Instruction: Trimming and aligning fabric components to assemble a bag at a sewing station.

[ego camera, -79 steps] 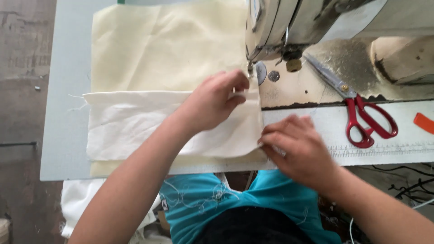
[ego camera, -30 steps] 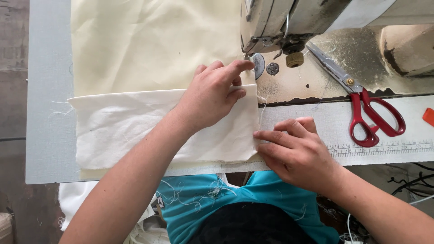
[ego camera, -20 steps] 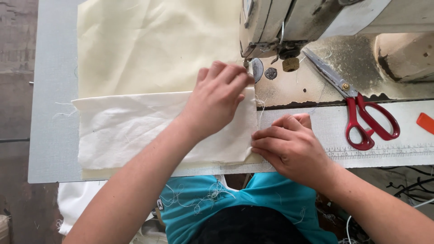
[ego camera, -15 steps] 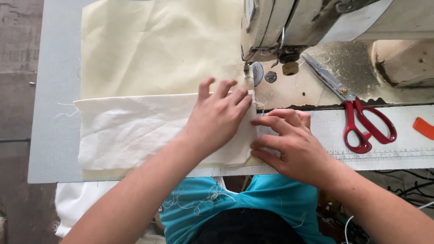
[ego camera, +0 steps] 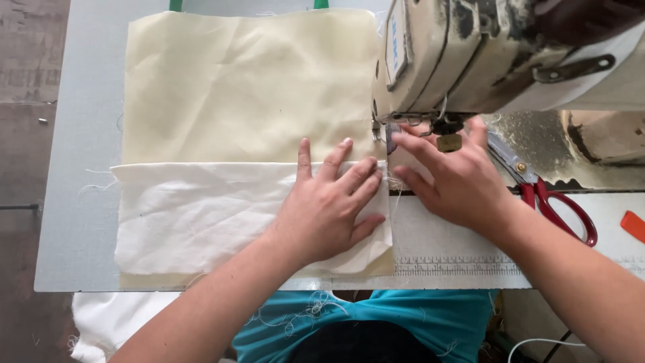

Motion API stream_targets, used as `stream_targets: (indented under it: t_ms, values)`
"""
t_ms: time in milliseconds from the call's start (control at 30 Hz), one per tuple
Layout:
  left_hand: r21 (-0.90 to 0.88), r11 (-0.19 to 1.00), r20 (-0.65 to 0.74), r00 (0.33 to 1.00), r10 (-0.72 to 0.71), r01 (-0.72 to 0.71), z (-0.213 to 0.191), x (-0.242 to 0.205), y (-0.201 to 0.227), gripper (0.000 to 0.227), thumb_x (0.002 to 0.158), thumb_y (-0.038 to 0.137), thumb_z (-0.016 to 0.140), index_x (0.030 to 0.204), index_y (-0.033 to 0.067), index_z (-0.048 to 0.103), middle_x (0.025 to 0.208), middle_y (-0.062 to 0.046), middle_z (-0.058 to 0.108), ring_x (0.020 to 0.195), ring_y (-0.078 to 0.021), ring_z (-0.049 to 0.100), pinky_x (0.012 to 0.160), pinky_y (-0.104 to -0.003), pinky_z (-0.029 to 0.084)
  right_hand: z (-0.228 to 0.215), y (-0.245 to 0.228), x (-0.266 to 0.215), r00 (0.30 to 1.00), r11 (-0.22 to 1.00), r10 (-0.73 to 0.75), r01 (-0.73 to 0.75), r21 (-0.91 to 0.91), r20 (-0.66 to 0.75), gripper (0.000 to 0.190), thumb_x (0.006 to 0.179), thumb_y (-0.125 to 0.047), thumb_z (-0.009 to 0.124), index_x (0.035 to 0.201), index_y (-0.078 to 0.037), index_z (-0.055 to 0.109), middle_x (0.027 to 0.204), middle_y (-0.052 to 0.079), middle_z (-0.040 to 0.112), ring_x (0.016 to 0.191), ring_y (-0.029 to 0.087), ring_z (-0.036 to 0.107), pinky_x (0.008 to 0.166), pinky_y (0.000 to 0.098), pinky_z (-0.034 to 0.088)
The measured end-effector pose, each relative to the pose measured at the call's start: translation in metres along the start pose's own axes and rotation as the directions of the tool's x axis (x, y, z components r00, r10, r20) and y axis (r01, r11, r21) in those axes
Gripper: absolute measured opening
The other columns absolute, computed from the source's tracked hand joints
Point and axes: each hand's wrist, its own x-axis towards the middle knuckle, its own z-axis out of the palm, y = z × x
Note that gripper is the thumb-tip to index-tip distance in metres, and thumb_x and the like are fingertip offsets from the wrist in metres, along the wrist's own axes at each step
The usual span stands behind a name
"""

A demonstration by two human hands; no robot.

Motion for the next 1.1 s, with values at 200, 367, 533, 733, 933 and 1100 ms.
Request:
stream_targets:
  t_ms: [200,367,533,733,933,1100]
  values:
    - [-0.005,0.999,0.097,0.994,0.047,-0.047,-0.009,0.005,-0.002,0.064,0.107,0.059,0.045,0.145,0.0104,0.063,0.153,-0.007,0.059,0.154,-0.0414,0.036,0.12,-0.081,0.008,-0.03,-0.025,0.01,0.993,0.991,-0.094,0.1,-0.094,0.072,0.048,0.096,-0.056,0.076,0.134,-0.027,0.073,0.15,0.003,0.063,0.129,0.02,0.065,0.108,0.0587,0.03]
    - [-0.006,0.999,0.085,0.996,0.042,-0.041,-0.011,0.004,-0.002,0.068,0.105,0.062,0.047,0.145,0.0095,0.063,0.146,-0.008,0.066,0.146,-0.0421,0.05,0.116,-0.085,0.016,-0.031,-0.032,0.01,0.994,0.995,-0.052,0.06,-0.081,0.092,0.053,0.097,-0.057,0.073,0.144,-0.031,0.068,0.15,0.006,0.063,0.131,0.021,0.064,0.11,0.0574,0.028]
    - [-0.083,0.994,0.132,0.988,0.075,-0.064,-0.013,0.004,-0.008,0.069,0.099,0.066,0.052,0.14,0.0132,0.065,0.148,-0.008,0.061,0.147,-0.044,0.045,0.112,-0.087,0.021,-0.03,-0.035,0.01,0.999,0.996,-0.037,0.04,-0.086,0.031,0.05,0.092,-0.059,0.08,0.129,-0.026,0.078,0.149,0.004,0.065,0.128,0.019,0.063,0.112,0.0528,0.027]
    - [-0.077,0.994,0.122,0.989,0.081,-0.072,-0.013,0.004,-0.009,0.07,0.098,0.067,0.052,0.139,0.0125,0.066,0.147,-0.008,0.062,0.147,-0.0431,0.045,0.113,-0.086,0.02,-0.031,-0.038,0.008,0.999,0.995,-0.001,0.007,-0.104,0.052,0.05,0.091,-0.061,0.079,0.13,-0.029,0.076,0.15,0.006,0.062,0.129,0.024,0.059,0.11,0.0534,0.028]
    - [-0.093,0.994,0.129,0.989,0.072,-0.06,-0.012,0.008,-0.013,0.072,0.098,0.067,0.053,0.141,0.0104,0.062,0.149,-0.011,0.061,0.149,-0.0444,0.043,0.115,-0.085,0.018,-0.027,-0.033,0.01,0.994,0.995,0.041,-0.032,-0.097,0.099,0.057,0.089,-0.062,0.079,0.136,-0.03,0.074,0.153,0.001,0.058,0.137,0.028,0.051,0.109,0.0527,0.026]
    - [-0.092,0.994,0.13,0.989,0.075,-0.063,-0.007,0.016,-0.023,0.07,0.098,0.067,0.052,0.14,0.011,0.063,0.149,-0.012,0.061,0.148,-0.044,0.044,0.114,-0.086,0.017,-0.018,-0.024,0.008,0.991,0.982,0.075,-0.054,-0.18,0.112,0.063,0.09,-0.067,0.072,0.146,-0.037,0.066,0.135,0.002,0.071,0.117,0.035,0.062,0.111,0.0588,0.029]
